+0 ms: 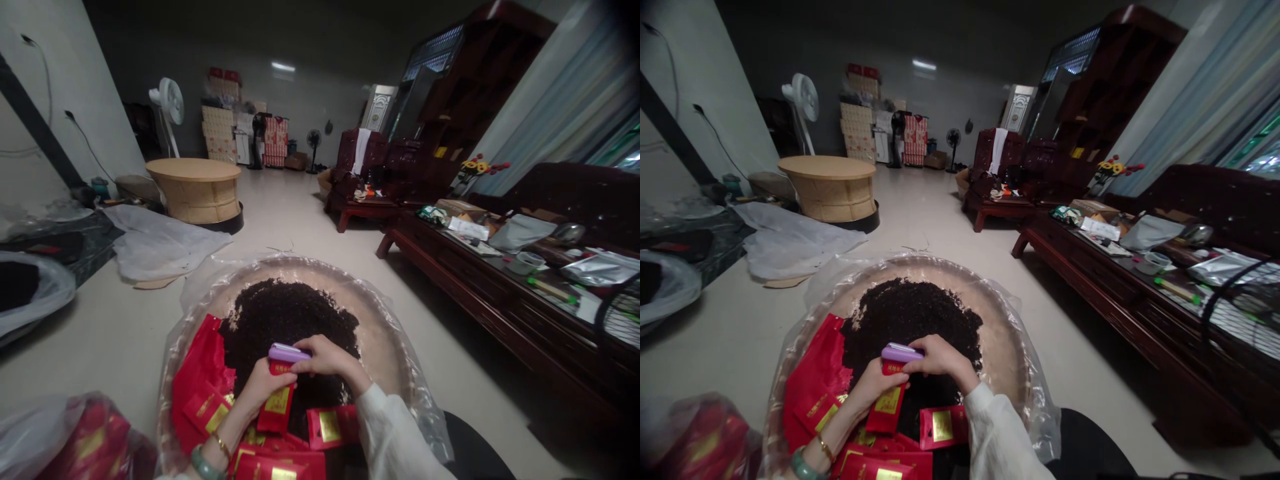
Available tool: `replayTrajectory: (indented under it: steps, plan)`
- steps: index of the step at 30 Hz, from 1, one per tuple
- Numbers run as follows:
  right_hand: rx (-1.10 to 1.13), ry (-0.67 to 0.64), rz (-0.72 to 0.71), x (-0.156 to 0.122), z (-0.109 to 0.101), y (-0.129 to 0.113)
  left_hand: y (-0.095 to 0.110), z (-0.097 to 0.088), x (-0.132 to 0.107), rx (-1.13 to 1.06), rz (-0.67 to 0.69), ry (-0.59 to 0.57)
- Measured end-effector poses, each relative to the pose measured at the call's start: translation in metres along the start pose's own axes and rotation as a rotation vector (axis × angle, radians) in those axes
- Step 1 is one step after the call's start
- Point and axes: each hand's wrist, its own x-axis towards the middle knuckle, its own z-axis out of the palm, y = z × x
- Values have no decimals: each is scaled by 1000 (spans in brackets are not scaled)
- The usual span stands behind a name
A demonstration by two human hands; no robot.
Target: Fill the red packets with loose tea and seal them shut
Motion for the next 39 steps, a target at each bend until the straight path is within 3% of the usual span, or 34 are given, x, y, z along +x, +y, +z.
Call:
replayTrajectory:
  steps: [9, 23, 32, 39]
  plan:
    - [94, -36, 18, 3, -1, -2, 2, 1, 0, -10, -65, -21]
    - [167, -39, 54, 13, -4, 10, 31, -9, 0, -73, -130, -123]
    - [198, 22, 37, 19, 3, 27, 22, -4, 4, -47, -126, -109]
    - [224, 75, 41, 15, 0, 18, 20, -4, -2, -26, -147, -156]
